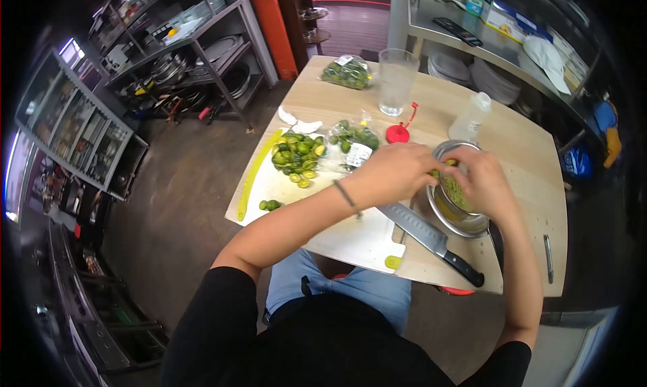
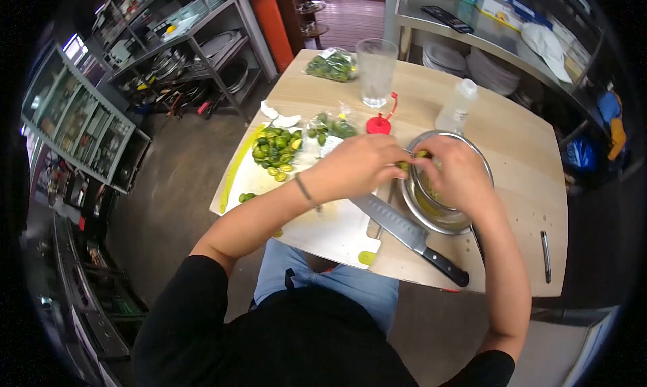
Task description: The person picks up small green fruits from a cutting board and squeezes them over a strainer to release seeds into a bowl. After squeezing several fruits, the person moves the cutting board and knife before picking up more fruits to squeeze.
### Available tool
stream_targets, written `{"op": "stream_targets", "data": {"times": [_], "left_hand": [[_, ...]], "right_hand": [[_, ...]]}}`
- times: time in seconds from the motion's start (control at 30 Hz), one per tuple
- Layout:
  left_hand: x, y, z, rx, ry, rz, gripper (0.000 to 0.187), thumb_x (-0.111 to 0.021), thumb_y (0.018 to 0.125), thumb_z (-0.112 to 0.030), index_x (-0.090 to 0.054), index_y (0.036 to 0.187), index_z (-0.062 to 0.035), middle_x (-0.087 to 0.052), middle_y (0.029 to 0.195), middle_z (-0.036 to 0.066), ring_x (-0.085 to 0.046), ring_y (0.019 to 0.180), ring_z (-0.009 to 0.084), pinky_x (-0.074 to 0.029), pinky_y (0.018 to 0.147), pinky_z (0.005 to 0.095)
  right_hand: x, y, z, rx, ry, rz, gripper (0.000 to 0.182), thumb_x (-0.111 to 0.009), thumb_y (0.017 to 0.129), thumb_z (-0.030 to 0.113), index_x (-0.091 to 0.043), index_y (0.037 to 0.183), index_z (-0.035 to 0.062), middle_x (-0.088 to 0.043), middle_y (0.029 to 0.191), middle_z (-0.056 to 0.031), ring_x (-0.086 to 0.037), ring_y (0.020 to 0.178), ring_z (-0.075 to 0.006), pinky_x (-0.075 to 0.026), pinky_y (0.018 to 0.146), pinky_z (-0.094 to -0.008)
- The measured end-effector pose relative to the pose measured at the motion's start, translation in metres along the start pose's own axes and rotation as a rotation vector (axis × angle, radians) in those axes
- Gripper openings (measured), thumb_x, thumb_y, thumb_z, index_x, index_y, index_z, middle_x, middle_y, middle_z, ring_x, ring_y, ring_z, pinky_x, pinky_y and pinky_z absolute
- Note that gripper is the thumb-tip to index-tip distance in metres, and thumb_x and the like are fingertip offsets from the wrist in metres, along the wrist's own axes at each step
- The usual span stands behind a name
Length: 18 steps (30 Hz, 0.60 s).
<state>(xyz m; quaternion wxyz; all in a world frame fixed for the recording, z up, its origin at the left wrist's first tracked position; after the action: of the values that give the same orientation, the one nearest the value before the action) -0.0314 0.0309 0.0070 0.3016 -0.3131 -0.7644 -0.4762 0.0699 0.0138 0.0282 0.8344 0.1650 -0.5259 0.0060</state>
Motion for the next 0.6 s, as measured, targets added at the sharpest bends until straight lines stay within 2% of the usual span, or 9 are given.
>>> {"op": "stream_targets", "data": {"times": [0.07, 0.17, 0.2, 0.23, 0.3, 0.37, 0.47, 0.57, 0.6], "left_hand": [[0.038, -0.033, 0.031, 0.084, 0.035, -0.096, 0.022, -0.07, 0.082, -0.017, -0.068, 0.1, -0.0047, -0.067, 0.094, 0.012, -0.065, 0.084, 0.0285, -0.052, 0.076, 0.0378], [0.088, -0.085, 0.079, 0.438, 0.051, -0.078, 0.025, -0.074, 0.079, -0.016, -0.068, 0.099, -0.002, -0.067, 0.081, 0.014, -0.064, 0.068, 0.0253, -0.051, 0.066, 0.0355], [0.099, -0.103, 0.09, 0.51, 0.106, -0.032, 0.025, -0.075, 0.079, -0.014, -0.068, 0.099, -0.0023, -0.067, 0.08, 0.013, -0.062, 0.067, 0.024, -0.05, 0.065, 0.0351], [0.108, -0.117, 0.097, 0.518, 0.106, -0.041, 0.025, -0.075, 0.079, -0.014, -0.068, 0.099, -0.0023, -0.067, 0.08, 0.013, -0.062, 0.067, 0.024, -0.05, 0.065, 0.0351], [0.107, -0.147, 0.116, 0.57, 0.153, 0.052, 0.024, -0.075, 0.078, -0.014, -0.069, 0.099, -0.0023, -0.067, 0.079, 0.013, -0.061, 0.066, 0.0237, -0.049, 0.064, 0.0351], [0.106, -0.167, 0.125, 0.614, 0.147, 0.063, 0.024, -0.075, 0.078, -0.016, -0.069, 0.097, -0.0027, -0.067, 0.081, 0.012, -0.062, 0.068, 0.024, -0.05, 0.066, 0.0346], [0.108, -0.187, 0.127, 0.602, 0.149, 0.003, 0.026, -0.077, 0.077, -0.019, -0.069, 0.097, -0.0042, -0.068, 0.083, 0.01, -0.064, 0.069, 0.0236, -0.051, 0.067, 0.0342], [0.113, -0.202, 0.128, 0.546, 0.214, -0.081, 0.027, -0.078, 0.076, -0.022, -0.07, 0.097, -0.0062, -0.069, 0.085, 0.008, -0.065, 0.072, 0.0227, -0.052, 0.068, 0.0338], [0.113, -0.208, 0.131, 0.554, 0.209, -0.098, 0.029, -0.078, 0.075, -0.023, -0.07, 0.097, -0.0066, -0.069, 0.085, 0.007, -0.065, 0.071, 0.0223, -0.052, 0.068, 0.0338]], "right_hand": [[-0.032, 0.018, 0.035, 0.108, 0.002, 0.095, 0.016, -0.065, 0.084, 0.015, -0.068, 0.093, 0.0025, -0.068, 0.093, -0.0165, -0.064, 0.086, -0.0366, -0.05, 0.078, -0.044], [-0.096, 0.044, 0.07, 0.151, -0.014, 0.284, 0.02, -0.065, 0.085, 0.021, -0.069, 0.097, 0.0054, -0.069, 0.092, -0.0161, -0.066, 0.087, -0.0343, -0.051, 0.078, -0.0443], [-0.117, 0.051, 0.083, 0.225, -0.027, 0.282, 0.021, -0.066, 0.085, 0.022, -0.069, 0.099, 0.0062, -0.069, 0.092, -0.0156, -0.066, 0.087, -0.033, -0.052, 0.078, -0.0443], [-0.137, 0.056, 0.095, 0.299, -0.039, 0.281, 0.023, -0.066, 0.085, 0.023, -0.068, 0.101, 0.0069, -0.069, 0.092, -0.0151, -0.067, 0.086, -0.0318, -0.052, 0.077, -0.0444], [-0.171, 0.072, 0.113, 0.307, -0.022, 0.332, 0.025, -0.067, 0.085, 0.024, -0.068, 0.104, 0.0075, -0.07, 0.09, -0.0143, -0.067, 0.086, -0.0314, -0.053, 0.076, -0.0444], [-0.194, 0.084, 0.119, 0.309, -0.006, 0.382, 0.027, -0.067, 0.085, 0.024, -0.067, 0.107, 0.0081, -0.07, 0.088, -0.0135, -0.068, 0.085, -0.0311, -0.053, 0.075, -0.0444], [-0.188, 0.104, 0.116, 0.202, 0.145, 0.257, 0.025, -0.066, 0.085, 0.021, -0.069, 0.106, 0.0088, -0.07, 0.082, -0.0124, -0.068, 0.083, -0.0315, -0.053, 0.074, -0.0432], [-0.174, 0.086, 0.123, 0.21, 0.074, 0.329, 0.021, -0.067, 0.084, 0.015, -0.068, 0.103, 0.006, -0.07, 0.084, -0.0122, -0.067, 0.081, -0.0332, -0.052, 0.076, -0.0427], [-0.167, 0.073, 0.133, 0.216, 0.051, 0.387, 0.02, -0.066, 0.085, 0.016, -0.068, 0.101, 0.0055, -0.07, 0.089, -0.0121, -0.066, 0.084, -0.0328, -0.052, 0.077, -0.0427]]}}
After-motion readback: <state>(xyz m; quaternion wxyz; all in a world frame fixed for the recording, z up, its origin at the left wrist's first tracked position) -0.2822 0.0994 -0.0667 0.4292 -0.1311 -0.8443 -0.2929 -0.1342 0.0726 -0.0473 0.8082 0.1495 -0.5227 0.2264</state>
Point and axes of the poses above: each hand's wrist, its own y-axis towards the middle knuckle, its own x-axis out of the back of the hand, z = x × y, the point moved 10 cm from there along y, towards the middle knuckle
